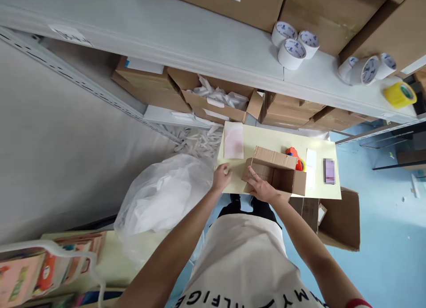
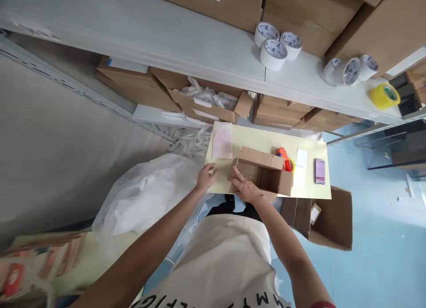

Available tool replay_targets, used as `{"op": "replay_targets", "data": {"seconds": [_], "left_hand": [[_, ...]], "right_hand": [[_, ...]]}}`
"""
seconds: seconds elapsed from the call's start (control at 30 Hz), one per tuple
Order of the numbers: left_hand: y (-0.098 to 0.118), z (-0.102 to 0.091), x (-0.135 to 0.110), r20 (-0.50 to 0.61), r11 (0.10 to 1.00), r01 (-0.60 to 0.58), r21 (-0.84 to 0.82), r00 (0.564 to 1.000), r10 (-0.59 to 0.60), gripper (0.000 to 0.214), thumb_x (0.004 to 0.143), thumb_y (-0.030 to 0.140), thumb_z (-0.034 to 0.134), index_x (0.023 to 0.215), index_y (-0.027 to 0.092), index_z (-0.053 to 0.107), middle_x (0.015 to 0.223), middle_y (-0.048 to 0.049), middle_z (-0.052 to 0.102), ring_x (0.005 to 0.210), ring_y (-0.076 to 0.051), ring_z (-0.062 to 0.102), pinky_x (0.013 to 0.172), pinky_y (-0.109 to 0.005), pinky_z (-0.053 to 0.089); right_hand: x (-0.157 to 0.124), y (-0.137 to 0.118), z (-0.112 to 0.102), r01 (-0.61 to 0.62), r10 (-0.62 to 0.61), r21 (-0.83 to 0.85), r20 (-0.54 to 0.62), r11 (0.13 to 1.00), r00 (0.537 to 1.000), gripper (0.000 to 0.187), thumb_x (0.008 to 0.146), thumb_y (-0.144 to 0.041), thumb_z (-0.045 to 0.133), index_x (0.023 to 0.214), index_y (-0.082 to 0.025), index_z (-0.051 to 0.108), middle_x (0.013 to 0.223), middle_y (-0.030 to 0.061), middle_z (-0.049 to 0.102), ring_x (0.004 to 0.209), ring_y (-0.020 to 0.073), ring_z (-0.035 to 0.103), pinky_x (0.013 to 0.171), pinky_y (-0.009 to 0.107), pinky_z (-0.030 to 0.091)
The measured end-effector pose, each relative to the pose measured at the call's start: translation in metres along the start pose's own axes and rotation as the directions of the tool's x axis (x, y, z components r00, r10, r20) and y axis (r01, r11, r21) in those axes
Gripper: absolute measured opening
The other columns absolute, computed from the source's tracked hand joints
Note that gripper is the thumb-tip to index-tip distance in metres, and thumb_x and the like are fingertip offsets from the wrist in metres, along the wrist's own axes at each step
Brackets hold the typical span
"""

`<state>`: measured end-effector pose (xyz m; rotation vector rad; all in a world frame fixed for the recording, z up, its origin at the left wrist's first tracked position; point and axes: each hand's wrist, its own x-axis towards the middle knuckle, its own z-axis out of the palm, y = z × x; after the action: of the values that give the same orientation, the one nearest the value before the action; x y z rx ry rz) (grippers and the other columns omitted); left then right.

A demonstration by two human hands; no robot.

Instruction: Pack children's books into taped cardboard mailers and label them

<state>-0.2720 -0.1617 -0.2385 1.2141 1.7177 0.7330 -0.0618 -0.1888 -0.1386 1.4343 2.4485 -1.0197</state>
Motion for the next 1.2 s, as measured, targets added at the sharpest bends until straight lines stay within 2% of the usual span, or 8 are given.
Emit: {"op": "replay_targets", "data": {"seconds": [0.13,0.23,0.4,0.6,0.7,0.9,1.03,1.2], "left_hand": [[0.016,0.006,0.063,-0.114,0.984,0.083,0.158,0.991,-0.065,0.048,0.078,0.032,0.063,0.121,0.011,0.057,0.121,-0.0187,0.062,0.119,-0.033,0.056,0.103,-0.045,0.042],[0.026,0.017,0.097,-0.171,0.954,0.173,0.244,0.976,-0.134,0.062,0.076,0.03,0.067,0.128,0.002,0.049,0.125,-0.0261,0.057,0.126,-0.037,0.049,0.106,-0.047,0.037],[0.029,0.029,0.119,-0.214,0.929,0.222,0.295,0.963,-0.163,0.063,0.076,0.02,0.066,0.132,0.003,0.043,0.129,-0.0275,0.052,0.127,-0.037,0.048,0.107,-0.049,0.036],[0.027,0.029,0.132,-0.191,0.892,0.332,0.307,0.94,-0.284,0.056,0.071,0.017,0.072,0.122,0.007,0.051,0.123,-0.0231,0.058,0.119,-0.035,0.056,0.102,-0.045,0.043],[0.028,0.032,0.133,-0.175,0.906,0.317,0.278,0.945,-0.277,0.041,0.072,0.013,0.067,0.112,0.008,0.057,0.114,-0.0208,0.062,0.116,-0.035,0.058,0.099,-0.044,0.046],[0.024,0.031,0.11,-0.211,0.956,0.24,0.172,0.956,-0.202,0.04,0.074,0.007,0.054,0.114,0.006,0.055,0.122,-0.023,0.056,0.123,-0.033,0.052,0.108,-0.045,0.039],[0.02,0.011,0.088,-0.234,0.979,0.185,0.086,0.959,-0.161,0.037,0.074,0.01,0.053,0.111,0.01,0.057,0.116,-0.019,0.061,0.115,-0.03,0.058,0.105,-0.045,0.043],[0.031,-0.024,0.06,-0.212,0.997,0.039,-0.072,0.976,-0.053,0.032,0.077,0.022,0.054,0.108,0.017,0.057,0.098,-0.0082,0.07,0.088,-0.021,0.066,0.083,-0.034,0.055]], "right_hand": [[-0.002,0.0,0.002,0.031,-0.029,0.044,-0.036,0.999,0.999,0.072,0.081,-0.004,0.057,0.145,-0.032,0.041,0.165,0.002,0.002,0.127,0.0293,0.056,0.097,0.039,0.052],[-0.002,0.0,0.005,0.036,-0.034,0.056,-0.038,0.998,0.999,0.072,0.08,-0.003,0.058,0.145,-0.031,0.042,0.164,0.0008,0.003,0.136,0.0309,0.046,0.103,0.042,0.049],[-0.001,-0.001,0.007,0.033,-0.03,0.049,-0.049,0.998,0.998,0.07,0.081,-0.004,0.061,0.143,-0.034,0.044,0.164,-0.001,0.006,0.139,0.0294,0.042,0.112,0.042,0.041],[-0.001,-0.002,0.004,0.063,-0.064,-0.038,-0.029,0.997,0.998,0.063,0.085,-0.006,0.061,0.142,-0.026,0.044,0.164,0.0079,0.013,0.139,0.0274,0.043,0.109,0.043,0.046],[-0.001,-0.002,0.003,0.064,-0.065,-0.053,-0.021,0.997,0.998,0.065,0.084,-0.007,0.063,0.143,-0.027,0.043,0.164,0.0075,0.013,0.138,0.0276,0.043,0.108,0.042,0.047],[0.001,0.001,0.005,0.081,-0.082,-0.039,-0.019,0.996,0.996,0.068,0.083,-0.008,0.064,0.144,-0.028,0.041,0.164,0.0077,0.01,0.141,0.0272,0.04,0.108,0.042,0.046],[0.001,0.005,0.008,0.087,-0.087,-0.02,-0.029,0.996,0.996,0.069,0.083,-0.007,0.061,0.145,-0.029,0.041,0.165,0.006,0.008,0.14,0.0274,0.04,0.105,0.04,0.048],[0.004,0.008,0.012,0.089,-0.09,-0.036,-0.033,0.995,0.995,0.072,0.083,-0.008,0.062,0.147,-0.031,0.038,0.165,0.0041,0.002,0.135,0.0277,0.047,0.102,0.037,0.05]]}}
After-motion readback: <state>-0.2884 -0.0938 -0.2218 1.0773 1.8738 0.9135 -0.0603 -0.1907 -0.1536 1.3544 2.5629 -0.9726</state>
